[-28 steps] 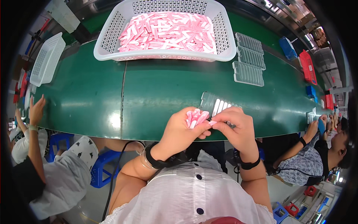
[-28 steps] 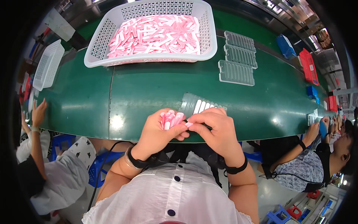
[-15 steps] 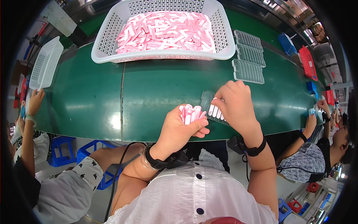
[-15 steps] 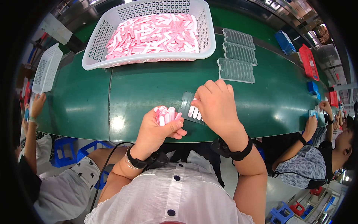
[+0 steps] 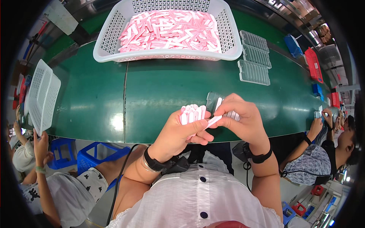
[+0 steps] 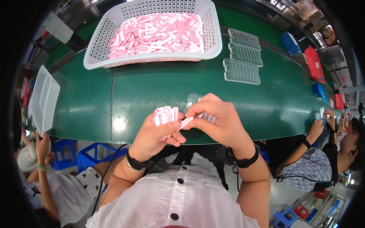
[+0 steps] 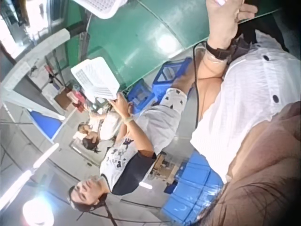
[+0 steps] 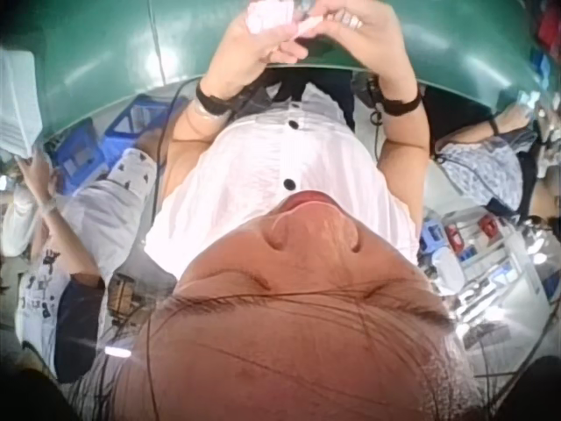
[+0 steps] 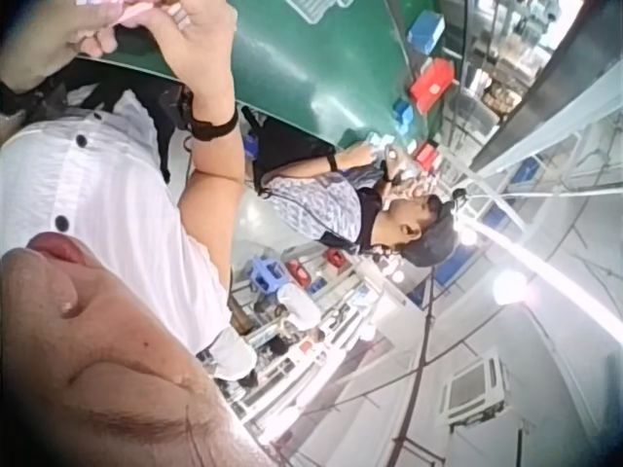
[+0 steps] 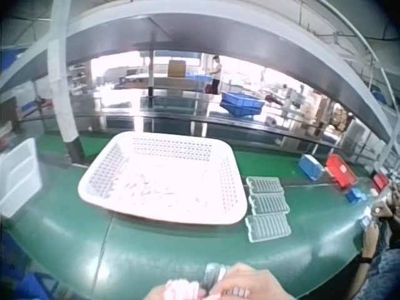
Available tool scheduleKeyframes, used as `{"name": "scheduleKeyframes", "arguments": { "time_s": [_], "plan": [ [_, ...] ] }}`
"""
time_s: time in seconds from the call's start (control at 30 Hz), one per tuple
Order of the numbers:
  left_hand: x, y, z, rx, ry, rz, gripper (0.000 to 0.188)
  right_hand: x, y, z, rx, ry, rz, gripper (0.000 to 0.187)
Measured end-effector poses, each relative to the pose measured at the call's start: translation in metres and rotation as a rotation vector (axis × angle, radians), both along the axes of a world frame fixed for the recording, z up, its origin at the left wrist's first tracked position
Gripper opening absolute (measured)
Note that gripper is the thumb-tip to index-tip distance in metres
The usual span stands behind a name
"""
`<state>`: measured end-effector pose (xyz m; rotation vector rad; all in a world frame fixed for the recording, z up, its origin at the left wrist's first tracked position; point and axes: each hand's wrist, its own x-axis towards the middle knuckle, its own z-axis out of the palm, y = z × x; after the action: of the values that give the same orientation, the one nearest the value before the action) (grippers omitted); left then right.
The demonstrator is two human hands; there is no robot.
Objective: Gathering pink plastic components and placing them into clear plastic sorting trays on an assembly line.
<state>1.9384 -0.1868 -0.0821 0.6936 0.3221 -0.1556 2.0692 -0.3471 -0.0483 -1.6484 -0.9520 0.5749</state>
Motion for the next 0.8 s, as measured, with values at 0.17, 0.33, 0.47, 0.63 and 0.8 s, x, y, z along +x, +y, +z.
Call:
{"name": "scheduleKeyframes", "arguments": {
  "time_s": [0.17,0.33,0.47,0.63,0.8],
  "plan": [
    [0.001,0.000,-0.004,0.058,0.022,0.145,0.021,0.028,0.009,-0.003,-0.232,-0.415,-0.114,0.007],
    [-0.001,0.000,-0.004,0.149,0.025,0.201,0.021,0.018,0.021,-0.010,-0.446,-0.827,-0.123,0.017],
    [-0.001,-0.001,-0.007,0.149,0.008,0.187,0.023,0.012,0.009,-0.001,-0.500,-0.774,-0.194,0.038],
    [-0.004,-0.004,-0.008,0.234,-0.016,0.280,0.023,-0.001,-0.034,-0.005,-0.529,-0.796,-0.215,0.093],
    [-0.003,-0.004,-0.009,0.257,-0.038,0.269,0.022,0.002,-0.061,-0.022,-0.408,-0.639,-0.117,0.107]
  ]
}}
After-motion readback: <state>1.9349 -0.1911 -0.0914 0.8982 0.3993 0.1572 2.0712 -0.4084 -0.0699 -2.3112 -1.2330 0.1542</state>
